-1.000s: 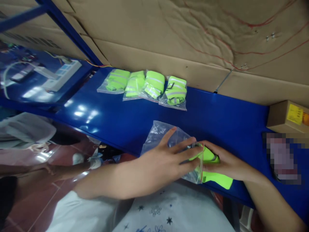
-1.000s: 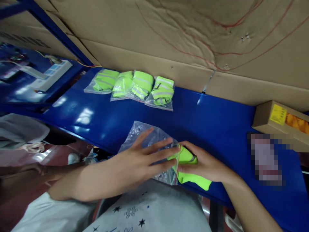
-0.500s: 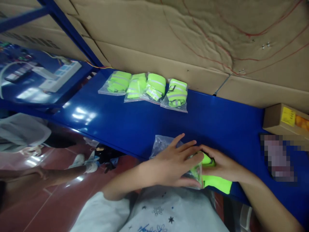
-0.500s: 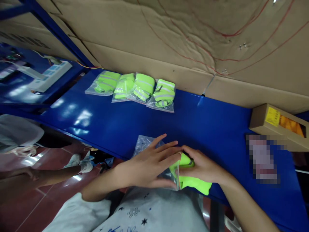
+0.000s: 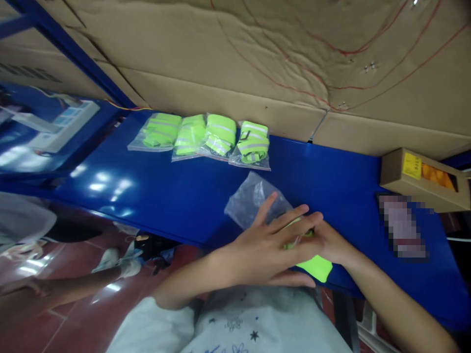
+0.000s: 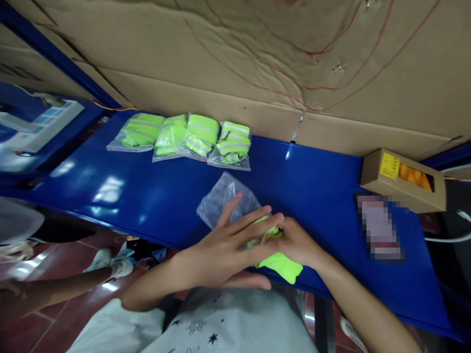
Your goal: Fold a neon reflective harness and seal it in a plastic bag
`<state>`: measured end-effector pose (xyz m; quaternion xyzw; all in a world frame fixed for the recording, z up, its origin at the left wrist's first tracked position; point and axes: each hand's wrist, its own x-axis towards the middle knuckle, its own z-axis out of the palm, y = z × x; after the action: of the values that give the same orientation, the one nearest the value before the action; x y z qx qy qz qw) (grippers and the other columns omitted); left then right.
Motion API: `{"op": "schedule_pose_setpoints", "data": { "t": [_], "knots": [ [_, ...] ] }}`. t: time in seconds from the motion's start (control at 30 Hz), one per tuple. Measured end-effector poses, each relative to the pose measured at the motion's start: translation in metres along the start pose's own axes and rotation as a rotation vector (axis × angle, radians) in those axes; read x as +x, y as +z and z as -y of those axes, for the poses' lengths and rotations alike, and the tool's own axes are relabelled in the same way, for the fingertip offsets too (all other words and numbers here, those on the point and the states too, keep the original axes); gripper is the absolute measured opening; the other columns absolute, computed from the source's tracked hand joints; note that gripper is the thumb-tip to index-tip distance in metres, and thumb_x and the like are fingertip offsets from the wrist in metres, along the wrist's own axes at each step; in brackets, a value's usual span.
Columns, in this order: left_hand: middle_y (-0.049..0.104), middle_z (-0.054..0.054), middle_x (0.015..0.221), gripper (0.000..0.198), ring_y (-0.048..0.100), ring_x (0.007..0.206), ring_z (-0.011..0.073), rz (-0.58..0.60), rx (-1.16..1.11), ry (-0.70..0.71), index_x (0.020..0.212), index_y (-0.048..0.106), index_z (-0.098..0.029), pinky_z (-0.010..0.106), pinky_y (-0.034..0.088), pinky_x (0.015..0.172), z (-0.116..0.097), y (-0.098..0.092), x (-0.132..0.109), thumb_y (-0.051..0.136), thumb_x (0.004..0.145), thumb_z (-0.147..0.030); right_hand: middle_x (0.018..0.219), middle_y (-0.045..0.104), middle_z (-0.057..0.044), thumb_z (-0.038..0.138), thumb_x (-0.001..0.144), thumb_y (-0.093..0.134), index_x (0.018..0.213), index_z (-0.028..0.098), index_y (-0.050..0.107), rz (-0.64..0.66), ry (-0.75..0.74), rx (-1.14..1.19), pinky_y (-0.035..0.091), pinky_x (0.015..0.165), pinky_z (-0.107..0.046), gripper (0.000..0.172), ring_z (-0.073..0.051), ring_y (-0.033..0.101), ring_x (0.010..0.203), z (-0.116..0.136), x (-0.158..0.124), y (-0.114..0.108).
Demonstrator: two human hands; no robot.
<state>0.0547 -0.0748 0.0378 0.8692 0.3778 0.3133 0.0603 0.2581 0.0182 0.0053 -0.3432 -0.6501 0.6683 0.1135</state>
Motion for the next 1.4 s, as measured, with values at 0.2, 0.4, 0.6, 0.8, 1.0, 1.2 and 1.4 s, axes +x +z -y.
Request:
{"op": "schedule_pose_setpoints", "data": {
  "t": [0.2, 0.4, 0.6, 0.8, 1.0, 1.2, 1.4],
  "knots": [
    [0.061, 0.013, 0.125, 0.062, 0.064, 0.117, 0.0259, -0.344, -0.041, -0.406, 0.135, 0.053, -0.022, 0.043, 0.059, 0.096, -0.008, 0.033, -0.01, 0.078, 0.087, -0.053, 0.074, 0.078, -0.003, 0.052, 0.072, 0.087, 0.081, 0.019, 0.077, -0.522, 0.049, 0.448, 0.052, 0.054, -0.025, 0.036, -0.016, 0.067, 0.056, 0.001, 0.01, 0.009],
    [0.044, 0.017, 0.15, 0.077, 0.052, 0.139, 0.0277, -0.246, -0.372, -0.532, 0.161, 0.023, -0.031, 0.043, 0.06, 0.104, -0.008, 0.076, -0.004, 0.066, 0.099, -0.039, 0.067, 0.074, -0.003, 0.057, 0.077, 0.083, 0.073, 0.019, 0.073, -0.656, -0.031, 0.519, 0.055, 0.056, -0.029, 0.04, -0.018, 0.068, 0.056, -0.001, 0.014, 0.013],
    [0.032, 0.017, 0.16, 0.067, 0.055, 0.139, 0.0257, -0.391, -0.256, -0.593, 0.154, 0.038, -0.028, 0.042, 0.056, 0.113, -0.015, 0.084, -0.015, 0.071, 0.096, -0.028, 0.085, 0.078, -0.002, 0.052, 0.077, 0.086, 0.094, 0.021, 0.074, -0.674, -0.074, 0.489, 0.059, 0.07, -0.032, 0.037, -0.021, 0.074, 0.075, -0.013, 0.016, 0.02],
    [0.048, 0.013, 0.147, 0.058, 0.056, 0.137, 0.0257, -0.448, -0.426, -0.636, 0.143, 0.048, -0.027, 0.047, 0.055, 0.112, -0.005, 0.095, -0.018, 0.076, 0.092, -0.029, 0.106, 0.078, -0.006, 0.056, 0.082, 0.08, 0.108, 0.022, 0.072, -0.659, -0.048, 0.494, 0.059, 0.087, -0.035, 0.043, -0.024, 0.074, 0.099, -0.016, 0.02, 0.022],
    [0.05, 0.011, 0.138, 0.05, 0.061, 0.124, 0.0213, -0.477, -0.488, -0.649, 0.132, 0.053, -0.026, 0.036, 0.061, 0.094, -0.002, 0.093, -0.017, 0.079, 0.089, -0.026, 0.096, 0.078, -0.007, 0.071, 0.079, 0.075, 0.1, 0.021, 0.07, -0.651, 0.011, 0.506, 0.06, 0.076, -0.035, 0.055, -0.025, 0.074, 0.089, -0.009, 0.022, 0.023],
    [0.02, 0.018, 0.169, 0.1, 0.045, 0.15, 0.0346, -0.362, -0.654, -0.608, 0.151, 0.035, -0.032, 0.046, 0.061, 0.106, -0.004, 0.096, -0.015, 0.094, 0.071, -0.044, 0.105, 0.076, -0.007, 0.073, 0.086, 0.066, 0.112, 0.024, 0.062, -0.694, 0.014, 0.534, 0.062, 0.078, -0.036, 0.055, -0.026, 0.074, 0.097, -0.004, 0.022, 0.019],
    [0.027, 0.017, 0.17, 0.085, 0.049, 0.149, 0.0339, -0.385, -0.609, -0.64, 0.151, 0.039, -0.032, 0.045, 0.062, 0.106, -0.007, 0.101, -0.021, 0.088, 0.081, -0.032, 0.127, 0.069, -0.006, 0.064, 0.099, 0.054, 0.136, 0.03, 0.048, -0.763, -0.142, 0.329, 0.061, 0.09, -0.033, 0.051, -0.019, 0.07, 0.109, -0.01, 0.017, 0.016]
  ]
}}
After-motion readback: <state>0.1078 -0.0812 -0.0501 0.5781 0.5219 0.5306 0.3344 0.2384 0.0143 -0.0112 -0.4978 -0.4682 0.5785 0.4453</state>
